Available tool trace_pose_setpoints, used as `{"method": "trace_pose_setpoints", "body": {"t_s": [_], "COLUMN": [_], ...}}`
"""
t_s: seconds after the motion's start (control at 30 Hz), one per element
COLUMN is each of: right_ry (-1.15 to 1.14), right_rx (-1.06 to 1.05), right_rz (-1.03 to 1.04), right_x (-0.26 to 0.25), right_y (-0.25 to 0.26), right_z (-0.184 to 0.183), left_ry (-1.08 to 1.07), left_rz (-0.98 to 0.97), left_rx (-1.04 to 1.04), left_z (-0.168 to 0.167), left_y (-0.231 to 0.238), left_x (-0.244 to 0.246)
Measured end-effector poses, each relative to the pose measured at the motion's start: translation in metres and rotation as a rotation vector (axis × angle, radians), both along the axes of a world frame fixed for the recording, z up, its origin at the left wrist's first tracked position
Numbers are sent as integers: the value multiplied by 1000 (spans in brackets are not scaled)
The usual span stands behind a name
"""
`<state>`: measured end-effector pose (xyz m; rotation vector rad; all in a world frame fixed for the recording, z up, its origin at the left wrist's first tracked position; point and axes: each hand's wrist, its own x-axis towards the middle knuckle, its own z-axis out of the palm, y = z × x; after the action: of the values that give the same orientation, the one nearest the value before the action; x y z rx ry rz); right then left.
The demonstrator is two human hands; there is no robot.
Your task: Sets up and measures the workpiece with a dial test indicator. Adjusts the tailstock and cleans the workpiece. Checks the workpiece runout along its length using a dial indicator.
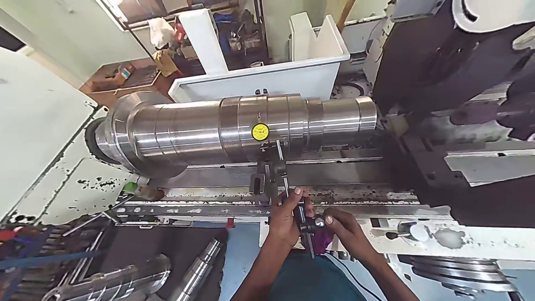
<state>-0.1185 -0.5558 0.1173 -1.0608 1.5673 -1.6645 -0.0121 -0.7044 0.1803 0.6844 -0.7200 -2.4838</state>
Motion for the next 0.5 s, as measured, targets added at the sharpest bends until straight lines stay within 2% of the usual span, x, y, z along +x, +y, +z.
{"method": "trace_pose_setpoints", "body": {"t_s": [0.23,0.4,0.47,0.5], "right_ry": [-188,-389,-352,-261], "right_rx": [141,322,318,273], "right_rz": [-203,-248,-225,-205], "right_x": [20,27,25,22], "right_y": [-9,-12,-11,-8], "right_z": [10,32,36,32], "left_ry": [-42,-31,-29,-27], "left_rz": [7,3,4,5], "left_rx": [-2,8,15,17], "left_z": [1,1,2,2], "left_y": [0,0,0,0], "left_x": [-1,0,-1,-1]}}
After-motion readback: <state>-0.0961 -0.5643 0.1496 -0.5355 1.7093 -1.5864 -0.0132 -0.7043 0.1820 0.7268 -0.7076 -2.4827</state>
